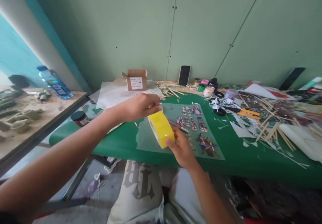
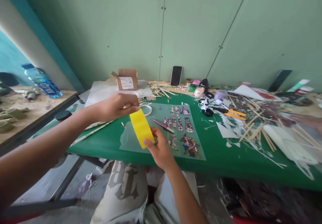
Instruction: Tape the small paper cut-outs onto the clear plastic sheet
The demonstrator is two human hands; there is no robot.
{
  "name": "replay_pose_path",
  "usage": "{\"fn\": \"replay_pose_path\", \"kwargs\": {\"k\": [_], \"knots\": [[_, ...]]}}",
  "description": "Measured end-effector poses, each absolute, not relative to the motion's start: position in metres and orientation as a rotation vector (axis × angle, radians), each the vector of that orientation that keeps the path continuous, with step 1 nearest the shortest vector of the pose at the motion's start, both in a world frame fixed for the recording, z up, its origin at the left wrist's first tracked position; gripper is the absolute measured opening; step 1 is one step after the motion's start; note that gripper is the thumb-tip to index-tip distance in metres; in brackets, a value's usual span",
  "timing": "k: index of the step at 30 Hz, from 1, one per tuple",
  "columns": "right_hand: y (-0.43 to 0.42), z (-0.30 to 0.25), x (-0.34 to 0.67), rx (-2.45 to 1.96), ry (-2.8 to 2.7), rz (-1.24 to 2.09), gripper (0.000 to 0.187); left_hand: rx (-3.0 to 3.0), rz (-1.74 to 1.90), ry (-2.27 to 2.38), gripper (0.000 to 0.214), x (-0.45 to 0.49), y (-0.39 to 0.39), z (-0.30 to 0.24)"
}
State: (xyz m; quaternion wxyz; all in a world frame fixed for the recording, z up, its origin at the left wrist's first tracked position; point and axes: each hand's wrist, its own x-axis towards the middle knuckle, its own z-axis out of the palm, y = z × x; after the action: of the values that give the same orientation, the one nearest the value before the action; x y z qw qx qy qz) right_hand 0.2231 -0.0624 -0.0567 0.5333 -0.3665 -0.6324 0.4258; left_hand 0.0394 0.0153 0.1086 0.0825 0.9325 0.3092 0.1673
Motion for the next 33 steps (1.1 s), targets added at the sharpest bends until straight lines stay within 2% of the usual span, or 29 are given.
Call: {"fn": "replay_pose_path", "kwargs": {"k": [13,16,20,24,29,33], "knots": [[-0.059,-0.06,0.239,-0.773,-1.589,1.11,0.041,2.493,0.574,1.159,0.034,0.018,0.047,0.12],[-0.06,-0.052,0.241,-0.858,-1.692,0.93,0.037,2.495,0.499,1.22,0.029,0.014,0.046,0.134],[-0.055,-0.035,0.25,-0.905,-1.872,0.534,0.036,2.453,0.498,1.321,0.026,-0.003,0.037,0.14],[-0.041,-0.02,0.255,-0.858,-2.125,0.276,0.037,2.392,0.635,1.408,0.026,-0.037,0.018,0.11],[-0.017,-0.015,0.235,-0.859,-2.486,0.119,0.035,2.219,0.737,1.721,0.03,-0.069,-0.013,0.047],[-0.011,-0.025,0.225,-0.818,-2.598,0.037,0.036,2.065,0.776,1.764,0.035,-0.077,-0.031,0.005]]}}
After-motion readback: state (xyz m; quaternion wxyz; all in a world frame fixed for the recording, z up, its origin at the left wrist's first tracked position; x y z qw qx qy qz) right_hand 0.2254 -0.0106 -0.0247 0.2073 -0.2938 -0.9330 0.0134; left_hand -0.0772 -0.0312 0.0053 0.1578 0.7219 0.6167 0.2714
